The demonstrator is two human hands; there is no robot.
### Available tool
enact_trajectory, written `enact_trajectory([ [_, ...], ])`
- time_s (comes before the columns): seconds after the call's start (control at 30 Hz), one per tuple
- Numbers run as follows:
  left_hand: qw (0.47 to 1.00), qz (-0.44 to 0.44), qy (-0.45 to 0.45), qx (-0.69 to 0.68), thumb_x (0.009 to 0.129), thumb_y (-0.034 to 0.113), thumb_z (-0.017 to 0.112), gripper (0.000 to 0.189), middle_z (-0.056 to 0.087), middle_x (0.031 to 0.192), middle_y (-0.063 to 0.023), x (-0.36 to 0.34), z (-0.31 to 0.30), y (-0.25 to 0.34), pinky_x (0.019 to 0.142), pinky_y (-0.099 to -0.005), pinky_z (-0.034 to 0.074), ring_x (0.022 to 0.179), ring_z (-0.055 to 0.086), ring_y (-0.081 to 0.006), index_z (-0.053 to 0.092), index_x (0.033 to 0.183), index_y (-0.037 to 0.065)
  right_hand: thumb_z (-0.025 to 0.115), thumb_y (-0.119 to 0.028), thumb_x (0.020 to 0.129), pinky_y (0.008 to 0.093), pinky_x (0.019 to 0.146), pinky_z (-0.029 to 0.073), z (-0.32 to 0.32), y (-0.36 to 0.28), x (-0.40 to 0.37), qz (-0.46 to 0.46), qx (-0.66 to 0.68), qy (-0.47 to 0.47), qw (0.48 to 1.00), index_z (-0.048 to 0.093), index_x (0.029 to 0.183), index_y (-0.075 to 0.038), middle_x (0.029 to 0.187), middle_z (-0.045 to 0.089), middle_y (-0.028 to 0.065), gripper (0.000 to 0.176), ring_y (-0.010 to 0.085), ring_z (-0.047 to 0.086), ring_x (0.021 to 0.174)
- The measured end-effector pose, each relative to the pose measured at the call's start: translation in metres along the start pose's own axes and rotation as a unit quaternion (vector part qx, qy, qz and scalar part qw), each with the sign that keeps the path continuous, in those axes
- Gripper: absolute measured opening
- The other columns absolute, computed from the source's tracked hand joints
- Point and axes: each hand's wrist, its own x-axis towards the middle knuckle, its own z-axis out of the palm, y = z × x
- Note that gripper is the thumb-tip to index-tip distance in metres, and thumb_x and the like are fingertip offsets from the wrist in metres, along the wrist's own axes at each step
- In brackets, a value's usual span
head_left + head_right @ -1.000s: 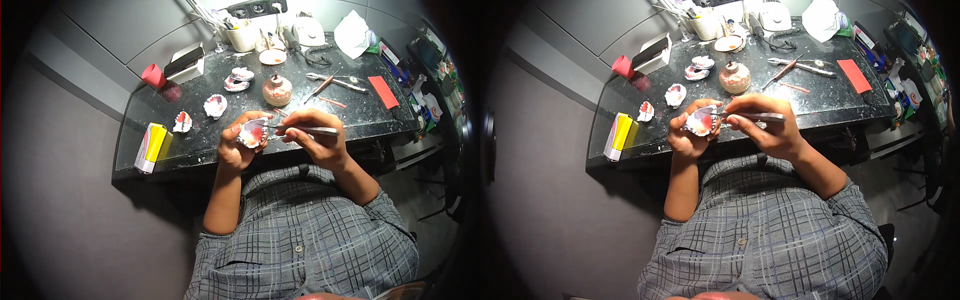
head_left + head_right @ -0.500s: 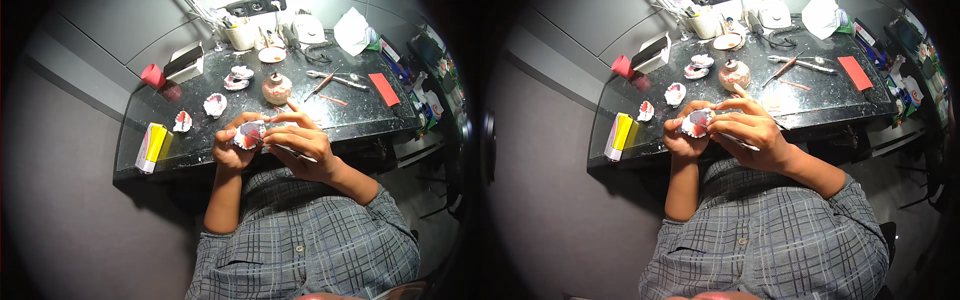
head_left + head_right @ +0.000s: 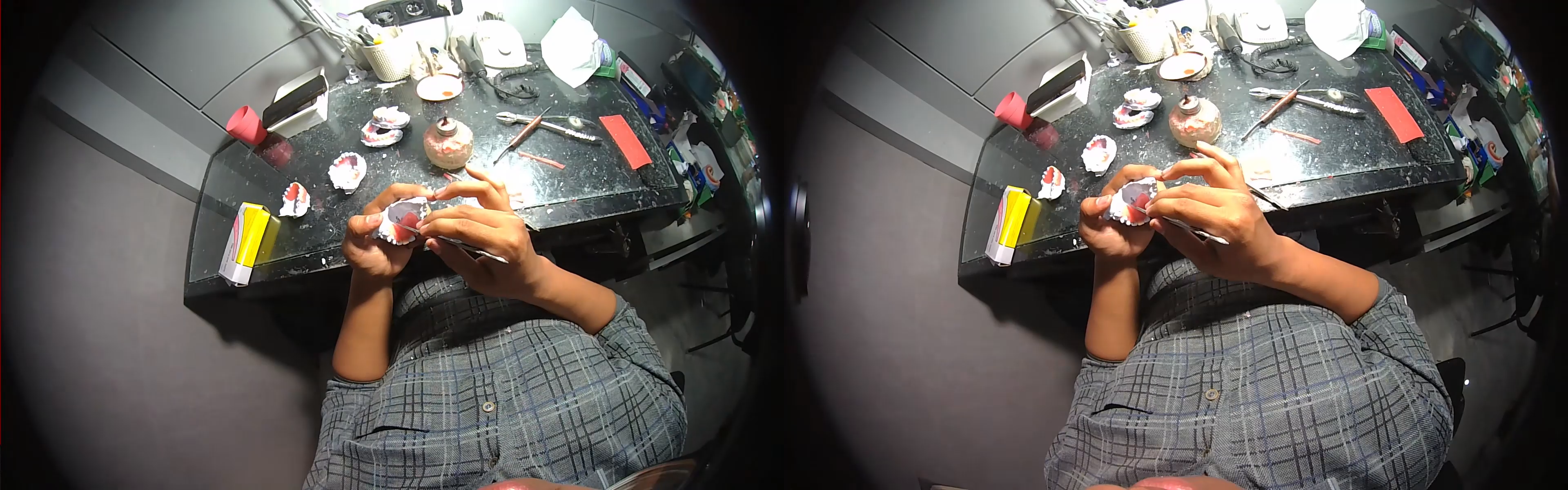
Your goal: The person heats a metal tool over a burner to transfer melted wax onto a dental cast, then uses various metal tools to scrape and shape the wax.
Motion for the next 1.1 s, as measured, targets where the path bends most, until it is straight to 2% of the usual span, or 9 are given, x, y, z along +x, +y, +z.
enact_trajectory([
  [0.53,0.999,0.014,0.023,0.019,0.079,0.038,0.054,0.07,0.066,0.114,-0.0256,-0.003,-0.003,-0.001,0.094,-0.0373,0.055,0.102,0.068,-0.0293,0.054,0.124,-0.017,0.08,-0.008,0.083,0.0543,0.112,0.034,0.001,-0.003,0.0,-0.001,0.003,-0.006,1.0,0.073,0.106,-0.014,0.105,0.075,-0.0025,0.025,0.0232,0.065,0.111],
  [0.6,0.996,0.013,0.064,0.06,0.081,0.042,0.055,0.071,0.064,0.095,-0.0241,-0.003,0.0,0.0,0.076,-0.0392,0.054,0.084,0.064,-0.0302,0.054,0.124,-0.015,0.08,-0.009,0.084,0.0544,0.112,0.034,0.0,-0.002,0.0,-0.001,-0.003,-0.011,1.0,0.073,0.105,-0.014,0.105,0.075,-0.0025,0.024,0.0233,0.065,0.112],
  [0.83,0.997,0.004,0.053,0.055,0.081,0.041,0.055,0.071,0.064,0.096,-0.024,0.001,0.001,-0.001,0.078,-0.0391,0.054,0.085,0.063,-0.0304,0.054,0.124,-0.015,0.08,-0.009,0.083,0.0544,0.112,0.034,-0.005,-0.002,0.002,-0.001,-0.008,-0.022,1.0,0.073,0.104,-0.014,0.105,0.075,-0.0018,0.022,0.0236,0.064,0.113],
  [0.9,1.0,-0.004,0.012,-0.004,0.081,0.036,0.051,0.069,0.066,0.112,-0.0262,0.001,-0.002,-0.001,0.092,-0.0395,0.056,0.1,0.068,-0.0306,0.053,0.126,-0.016,0.079,-0.009,0.083,0.0544,0.112,0.035,-0.007,-0.002,0.003,-0.001,-0.011,-0.03,0.999,0.074,0.104,-0.014,0.105,0.075,-0.0012,0.022,0.0236,0.064,0.113],
  [1.1,0.998,-0.01,0.054,0.011,0.082,0.038,0.049,0.069,0.067,0.111,-0.0252,0.001,0.003,0.0,0.089,-0.0405,0.057,0.097,0.069,-0.0301,0.054,0.126,-0.015,0.079,-0.008,0.082,0.0545,0.112,0.036,-0.009,0.004,0.004,-0.009,-0.013,-0.045,0.999,0.074,0.106,-0.013,0.104,0.075,-0.0014,0.024,0.0235,0.064,0.113],
])
